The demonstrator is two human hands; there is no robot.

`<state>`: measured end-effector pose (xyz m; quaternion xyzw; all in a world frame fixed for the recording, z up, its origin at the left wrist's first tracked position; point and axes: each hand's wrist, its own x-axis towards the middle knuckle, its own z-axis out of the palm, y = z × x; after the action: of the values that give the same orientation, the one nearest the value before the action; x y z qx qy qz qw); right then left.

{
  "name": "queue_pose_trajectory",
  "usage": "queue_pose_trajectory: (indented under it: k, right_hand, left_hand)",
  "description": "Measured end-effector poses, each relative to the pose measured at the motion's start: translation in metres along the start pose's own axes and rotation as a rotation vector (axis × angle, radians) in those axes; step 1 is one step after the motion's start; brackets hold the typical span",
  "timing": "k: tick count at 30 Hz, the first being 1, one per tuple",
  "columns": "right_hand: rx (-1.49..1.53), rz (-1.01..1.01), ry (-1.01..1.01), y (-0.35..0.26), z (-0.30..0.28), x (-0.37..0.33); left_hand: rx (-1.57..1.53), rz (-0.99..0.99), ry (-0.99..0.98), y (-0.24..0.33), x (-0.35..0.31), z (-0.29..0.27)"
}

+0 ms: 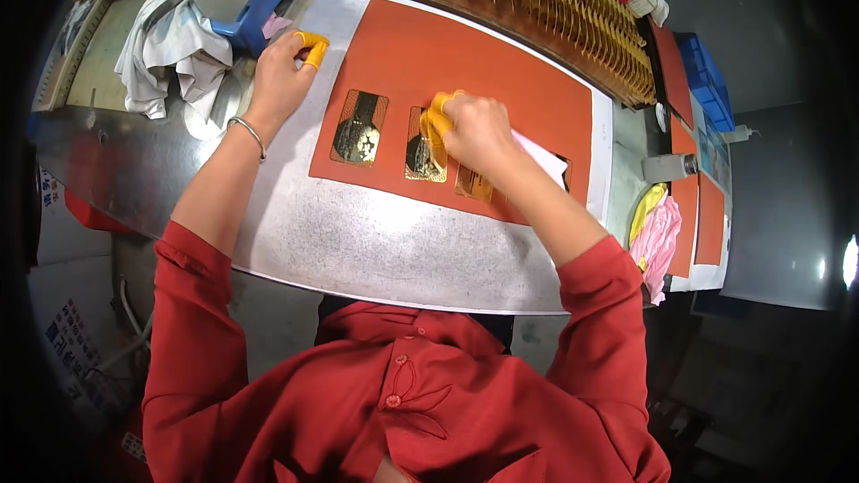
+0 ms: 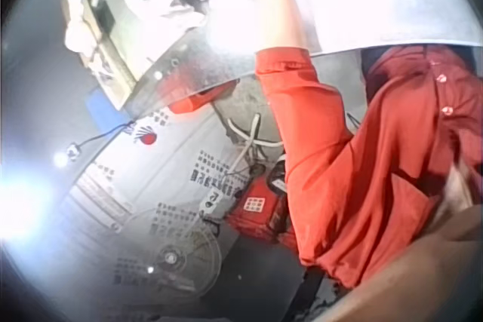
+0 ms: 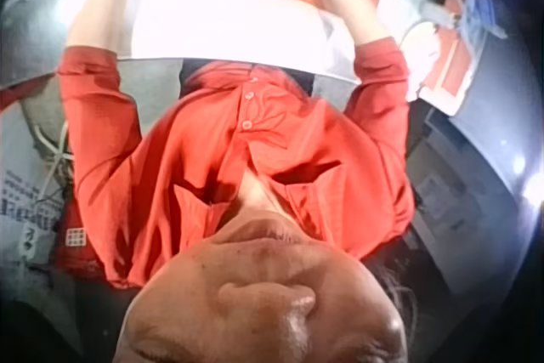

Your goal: The person uses a yellow cloth to wipe and polish rectangular gold-foil decorative items arranged on a red sheet. They repeatedly rub the surface of each item, occasionally dipping the cloth into a liquid bottle, and then move the polished items to a stack of similar items on the table.

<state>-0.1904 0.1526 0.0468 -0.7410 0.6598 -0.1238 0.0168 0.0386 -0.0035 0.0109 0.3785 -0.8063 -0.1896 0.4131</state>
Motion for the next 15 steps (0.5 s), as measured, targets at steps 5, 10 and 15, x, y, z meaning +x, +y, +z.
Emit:
queue_pose_trajectory:
  k: [5, 10, 15]
  right_hand:
    - [0.051, -0.038, -0.011, 0.002, 0.003, -0.003]
    - [0.016, 0.034, 0.004, 0.006, 0.001, 0.007]
    - [0.073, 0.004, 0.003, -0.002, 0.001, 0.002]
  left_hand:
    - [-0.038, -0.024, 0.008, 0.0, -0.002, -0.002]
    - [0.007, -0.003, -0.003, -0.003, 0.001, 0.0]
    - [-0.05, -0.013, 0.03, -0.006, -0.002, 0.001]
